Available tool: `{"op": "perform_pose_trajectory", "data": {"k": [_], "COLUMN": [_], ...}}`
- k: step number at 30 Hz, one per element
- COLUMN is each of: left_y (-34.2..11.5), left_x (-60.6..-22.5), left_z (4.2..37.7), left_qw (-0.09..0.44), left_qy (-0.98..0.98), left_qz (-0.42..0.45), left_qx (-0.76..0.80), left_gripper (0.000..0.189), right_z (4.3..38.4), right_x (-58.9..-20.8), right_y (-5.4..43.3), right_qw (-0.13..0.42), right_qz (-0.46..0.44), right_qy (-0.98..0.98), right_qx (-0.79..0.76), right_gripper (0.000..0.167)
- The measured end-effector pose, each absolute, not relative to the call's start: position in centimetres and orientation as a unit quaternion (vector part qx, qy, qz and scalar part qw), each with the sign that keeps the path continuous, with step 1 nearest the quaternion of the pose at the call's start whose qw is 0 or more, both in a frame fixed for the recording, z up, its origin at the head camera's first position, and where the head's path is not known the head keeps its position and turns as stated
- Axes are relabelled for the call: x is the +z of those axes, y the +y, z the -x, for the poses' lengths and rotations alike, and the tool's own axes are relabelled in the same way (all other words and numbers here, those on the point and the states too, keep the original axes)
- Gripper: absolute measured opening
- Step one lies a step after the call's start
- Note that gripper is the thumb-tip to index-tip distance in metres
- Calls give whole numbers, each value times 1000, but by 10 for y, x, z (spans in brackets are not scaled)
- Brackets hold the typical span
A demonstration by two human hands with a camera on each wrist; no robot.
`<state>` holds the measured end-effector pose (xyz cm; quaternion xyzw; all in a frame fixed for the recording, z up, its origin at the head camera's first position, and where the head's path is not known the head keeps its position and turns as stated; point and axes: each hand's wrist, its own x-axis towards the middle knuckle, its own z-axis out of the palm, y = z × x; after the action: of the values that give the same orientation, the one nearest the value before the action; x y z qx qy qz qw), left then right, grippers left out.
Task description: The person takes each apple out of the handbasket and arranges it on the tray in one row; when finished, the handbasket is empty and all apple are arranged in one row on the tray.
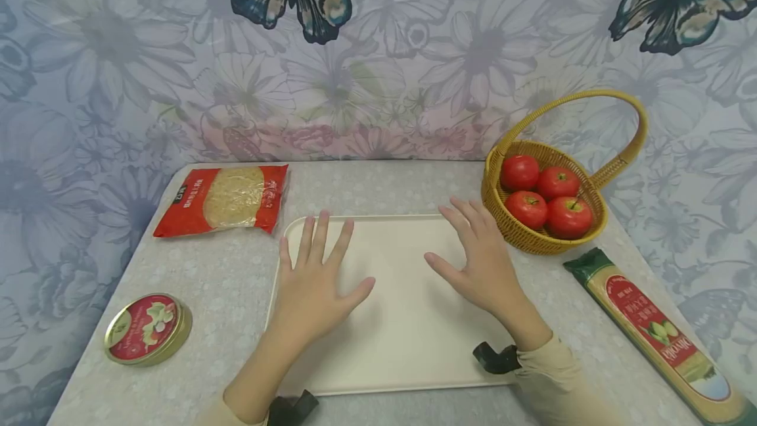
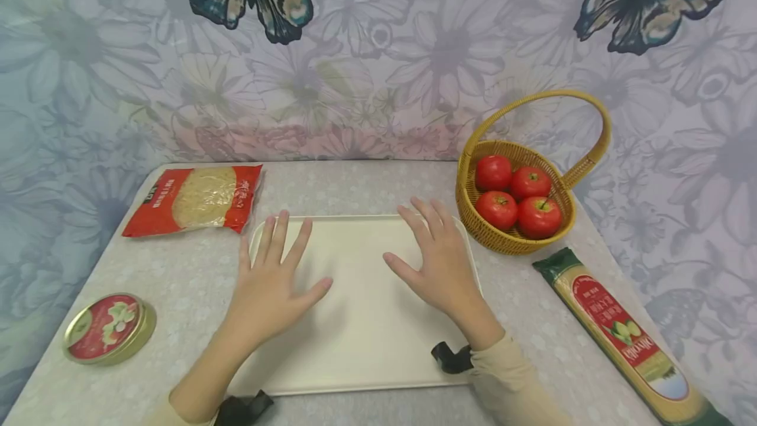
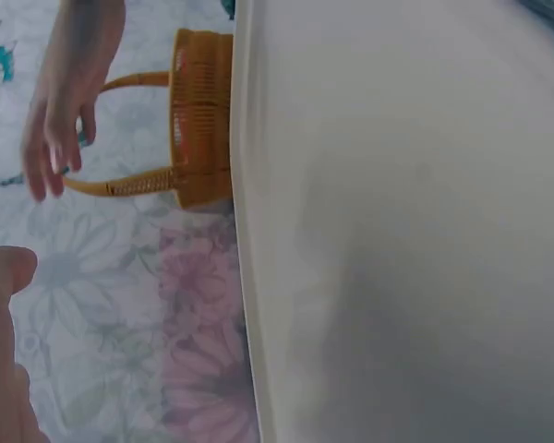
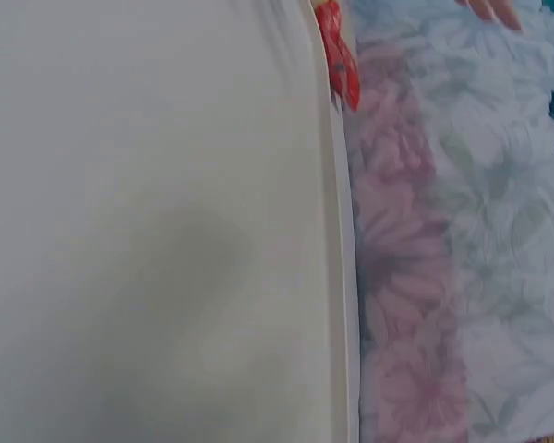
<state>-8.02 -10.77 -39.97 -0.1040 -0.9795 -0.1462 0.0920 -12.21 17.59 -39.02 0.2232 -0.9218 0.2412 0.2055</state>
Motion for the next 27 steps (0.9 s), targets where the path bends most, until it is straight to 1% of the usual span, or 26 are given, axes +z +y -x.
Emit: {"op": "perform_pose_trajectory", "data": {"k": [4, 8, 10, 15, 17, 22, 24, 27], "left_y": [-124, -142, -152, -177, -186, -208, -216, -223], "left_x": [-400, -403, -407, -421, -428, -443, -448, -452], "left_z": [77, 74, 72, 63, 59, 54, 53, 51], "left_qw": [82, 68, 56, 8, -14, -70, -89, -113], "left_qy": [-974, -969, -967, -958, -953, -939, -932, -921], "left_qz": [100, 95, 89, 79, 77, 70, 69, 70], "left_qx": [-185, -220, -233, -275, -291, -330, -345, -365], "left_gripper": [92, 95, 97, 104, 110, 132, 139, 143], "right_z": [130, 139, 145, 161, 167, 183, 188, 195], "right_x": [-388, -384, -382, -379, -379, -383, -384, -387], "right_y": [198, 226, 241, 278, 292, 319, 326, 334], "right_qw": [211, 205, 197, 176, 168, 153, 138, 103], "right_qz": [-220, -192, -177, -136, -123, -124, -126, -120], "right_qy": [-909, -905, -905, -915, -920, -929, -934, -945], "right_qx": [284, 321, 333, 337, 332, 313, 303, 287], "right_gripper": [71, 68, 67, 65, 64, 63, 64, 69]}}
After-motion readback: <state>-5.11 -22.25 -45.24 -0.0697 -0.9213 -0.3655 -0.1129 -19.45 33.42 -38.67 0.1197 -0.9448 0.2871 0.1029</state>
